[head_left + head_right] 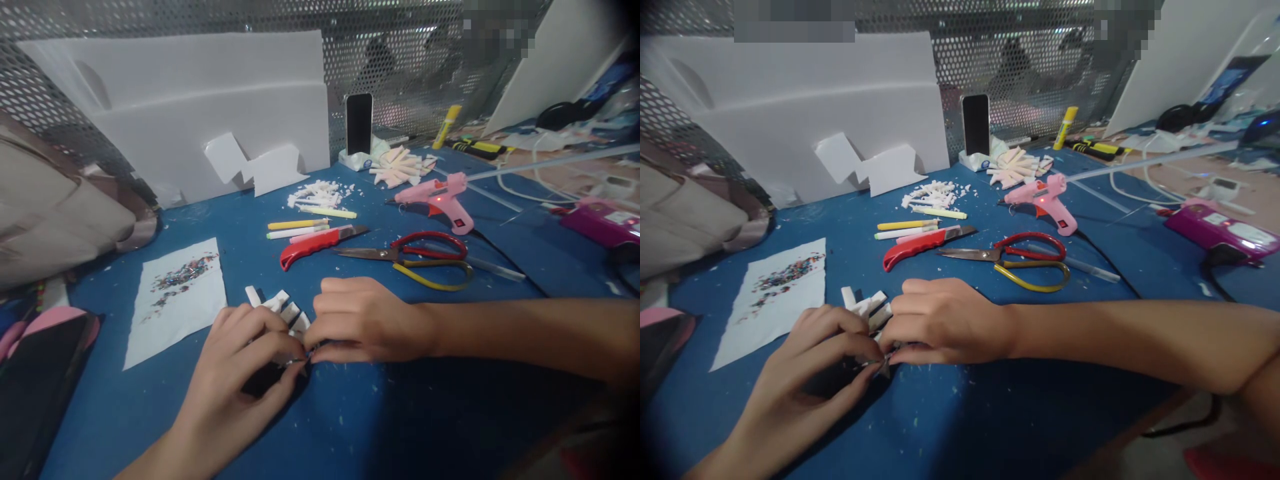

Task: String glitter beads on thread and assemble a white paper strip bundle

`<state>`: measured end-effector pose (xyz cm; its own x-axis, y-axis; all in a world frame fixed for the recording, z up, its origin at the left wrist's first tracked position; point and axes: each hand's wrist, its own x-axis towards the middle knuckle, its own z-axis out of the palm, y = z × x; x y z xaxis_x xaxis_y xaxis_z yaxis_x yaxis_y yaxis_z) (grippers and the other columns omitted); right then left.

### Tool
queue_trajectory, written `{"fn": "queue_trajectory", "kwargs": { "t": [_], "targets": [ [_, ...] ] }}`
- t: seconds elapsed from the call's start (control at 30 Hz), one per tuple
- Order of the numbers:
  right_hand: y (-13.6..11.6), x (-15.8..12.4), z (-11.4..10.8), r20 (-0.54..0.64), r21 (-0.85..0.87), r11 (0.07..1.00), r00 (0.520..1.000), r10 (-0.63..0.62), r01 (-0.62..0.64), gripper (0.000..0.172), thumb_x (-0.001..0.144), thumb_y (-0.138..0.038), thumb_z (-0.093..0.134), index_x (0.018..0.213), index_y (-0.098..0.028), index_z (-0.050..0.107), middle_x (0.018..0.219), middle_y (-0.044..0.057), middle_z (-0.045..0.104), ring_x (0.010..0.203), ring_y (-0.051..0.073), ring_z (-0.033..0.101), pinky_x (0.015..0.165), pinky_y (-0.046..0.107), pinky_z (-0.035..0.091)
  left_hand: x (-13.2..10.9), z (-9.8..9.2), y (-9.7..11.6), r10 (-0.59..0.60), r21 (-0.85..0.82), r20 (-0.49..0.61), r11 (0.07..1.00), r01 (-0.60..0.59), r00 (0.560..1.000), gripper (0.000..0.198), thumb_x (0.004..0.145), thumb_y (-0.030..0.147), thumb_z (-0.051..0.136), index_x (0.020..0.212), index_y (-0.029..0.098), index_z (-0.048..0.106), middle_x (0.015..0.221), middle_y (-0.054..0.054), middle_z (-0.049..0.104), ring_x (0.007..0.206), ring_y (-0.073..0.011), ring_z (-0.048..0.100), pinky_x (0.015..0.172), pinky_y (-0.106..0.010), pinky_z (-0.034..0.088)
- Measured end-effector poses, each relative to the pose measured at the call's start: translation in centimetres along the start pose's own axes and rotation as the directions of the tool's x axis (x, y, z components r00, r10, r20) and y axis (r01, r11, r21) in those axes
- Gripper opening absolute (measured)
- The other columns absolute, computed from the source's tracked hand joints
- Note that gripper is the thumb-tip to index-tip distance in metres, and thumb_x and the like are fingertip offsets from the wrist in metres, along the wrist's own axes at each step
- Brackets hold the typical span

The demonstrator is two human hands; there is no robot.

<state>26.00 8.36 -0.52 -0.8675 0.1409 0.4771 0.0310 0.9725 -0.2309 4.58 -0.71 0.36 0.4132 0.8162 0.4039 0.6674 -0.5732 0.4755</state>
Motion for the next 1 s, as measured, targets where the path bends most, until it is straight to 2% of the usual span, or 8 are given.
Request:
{"fn": "queue_trajectory", "kwargs": {
  "t": [0.43,0.83,1.0],
  "targets": [
    [-0.06,-0.07,-0.01,0.011,-0.050,0.998,1.000,0.029,-0.029,0.022,0.099,-0.035,0.053,0.094,-0.021,0.069,0.078,0.000,0.053,0.073,0.016,0.038,0.066,0.029,0.028,0.05,0.02,-0.10,-0.037,-0.031,0.017,0.999,0.037,0.999,0.014,0.088,0.011,0.061,0.083,0.024,0.060,0.086,0.002,0.060,0.083,-0.0169,0.055,0.075,-0.034,0.036],
    [0.03,0.08,-0.20,0.046,0.043,0.999,0.999,0.022,-0.024,0.030,0.102,-0.033,0.047,0.087,-0.016,0.067,0.077,0.002,0.054,0.071,0.016,0.037,0.066,0.029,0.029,0.18,-0.07,-0.02,-0.050,0.012,0.048,0.999,0.050,0.998,0.013,0.087,0.012,0.063,0.084,0.024,0.061,0.087,0.003,0.061,0.083,-0.0168,0.055,0.074,-0.034,0.034],
    [0.17,-0.05,-0.01,0.054,0.058,0.998,0.998,-0.011,0.008,0.021,0.100,-0.024,0.051,0.091,-0.015,0.067,0.077,0.002,0.054,0.071,0.017,0.036,0.067,0.030,0.029,0.18,0.01,-0.14,-0.039,0.017,0.049,0.999,0.038,0.998,0.013,0.088,0.013,0.063,0.084,0.025,0.061,0.087,0.003,0.061,0.083,-0.0169,0.055,0.075,-0.035,0.034]
  ]
}}
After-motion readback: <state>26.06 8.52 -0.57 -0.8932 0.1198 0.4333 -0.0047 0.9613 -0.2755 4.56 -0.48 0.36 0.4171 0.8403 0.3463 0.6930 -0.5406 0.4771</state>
